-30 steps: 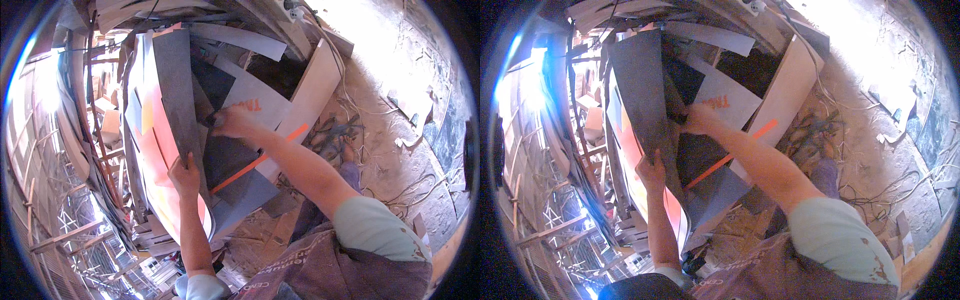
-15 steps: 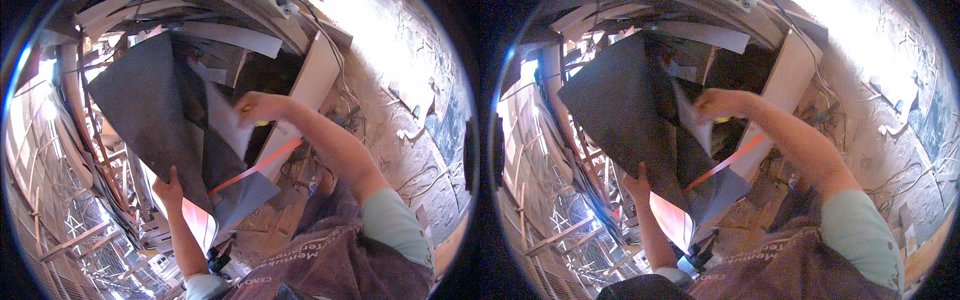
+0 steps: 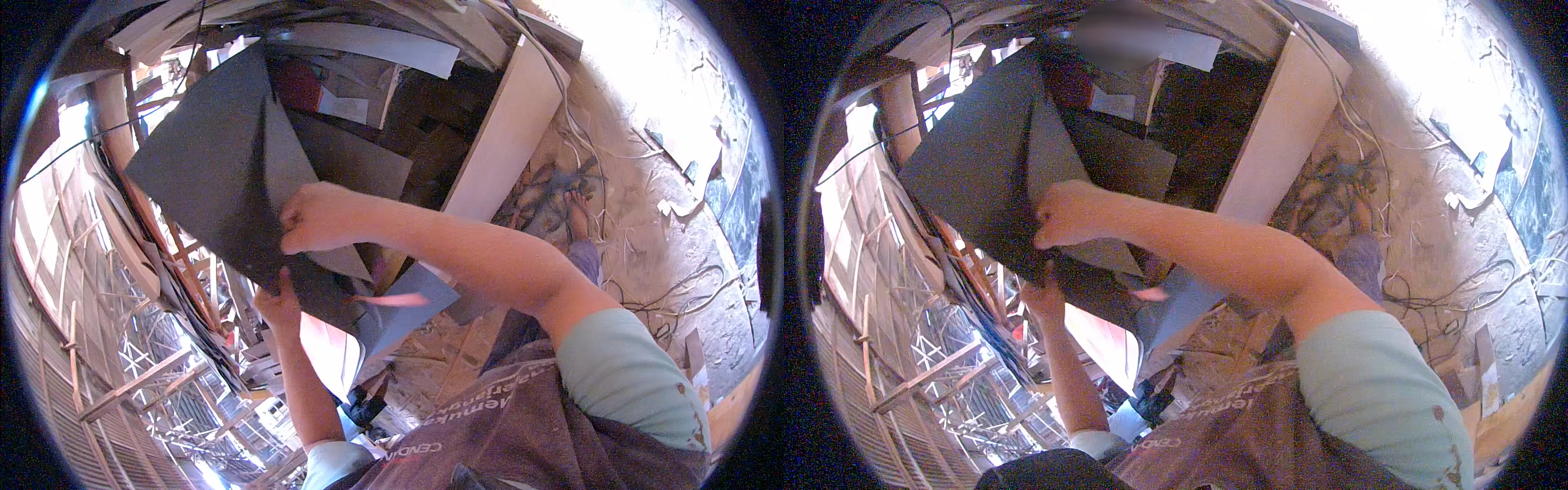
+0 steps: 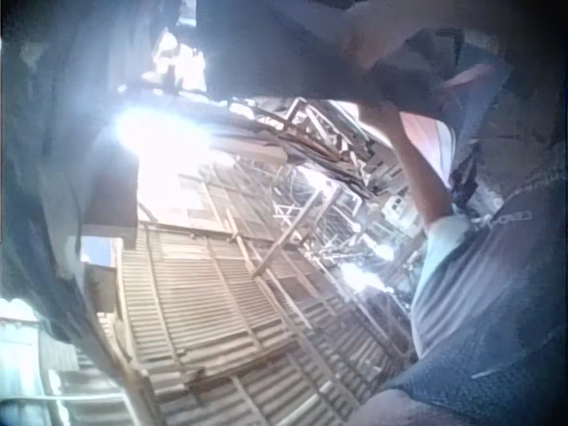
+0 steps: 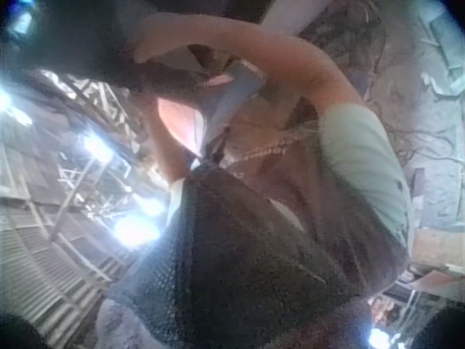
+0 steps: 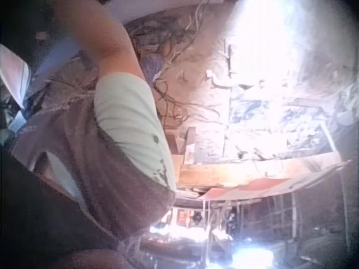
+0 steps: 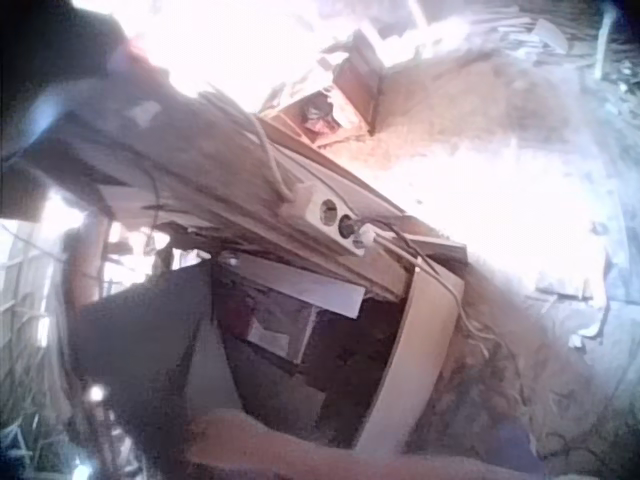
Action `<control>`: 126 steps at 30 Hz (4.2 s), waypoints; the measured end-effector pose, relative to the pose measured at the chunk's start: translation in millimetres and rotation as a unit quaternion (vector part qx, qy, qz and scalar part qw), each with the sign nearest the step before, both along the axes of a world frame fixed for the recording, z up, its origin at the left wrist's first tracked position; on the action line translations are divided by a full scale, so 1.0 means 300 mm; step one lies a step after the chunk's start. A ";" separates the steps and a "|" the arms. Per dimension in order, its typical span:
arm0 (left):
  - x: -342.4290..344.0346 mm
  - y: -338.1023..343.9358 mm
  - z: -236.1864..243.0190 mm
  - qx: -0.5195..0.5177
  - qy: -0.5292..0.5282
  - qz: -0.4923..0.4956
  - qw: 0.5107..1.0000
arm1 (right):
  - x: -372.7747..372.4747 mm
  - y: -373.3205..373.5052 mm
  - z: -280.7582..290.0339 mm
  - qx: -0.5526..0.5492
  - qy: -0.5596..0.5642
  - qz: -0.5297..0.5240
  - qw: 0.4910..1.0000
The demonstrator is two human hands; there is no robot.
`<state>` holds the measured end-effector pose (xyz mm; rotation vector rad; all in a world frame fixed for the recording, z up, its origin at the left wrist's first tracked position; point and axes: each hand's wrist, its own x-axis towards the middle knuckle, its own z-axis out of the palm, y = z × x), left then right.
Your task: The person measures orange laminate sheets using a tape measure and marks them, then places a sheet onto a wooden surface and hammers it down using a claw hammer.
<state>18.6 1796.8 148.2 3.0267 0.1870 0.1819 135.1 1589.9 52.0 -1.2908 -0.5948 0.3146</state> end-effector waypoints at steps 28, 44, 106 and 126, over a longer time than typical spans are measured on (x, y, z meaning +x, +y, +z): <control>-0.324 -0.272 -0.390 -0.125 0.056 -0.145 0.980 | -0.119 -0.348 -0.520 -0.031 0.506 -0.046 0.860; -0.929 0.098 -0.865 -0.174 0.427 -0.237 0.855 | -1.568 -1.213 -0.590 -0.606 0.280 -0.377 0.642; 1.391 -4.702 -1.009 0.059 0.249 -0.630 0.733 | -1.134 -4.247 -0.829 -0.274 0.595 -0.413 0.633; 1.697 -6.504 -1.031 -0.064 0.574 -0.433 0.692 | -0.681 -6.220 -0.196 -0.263 0.379 -0.791 0.403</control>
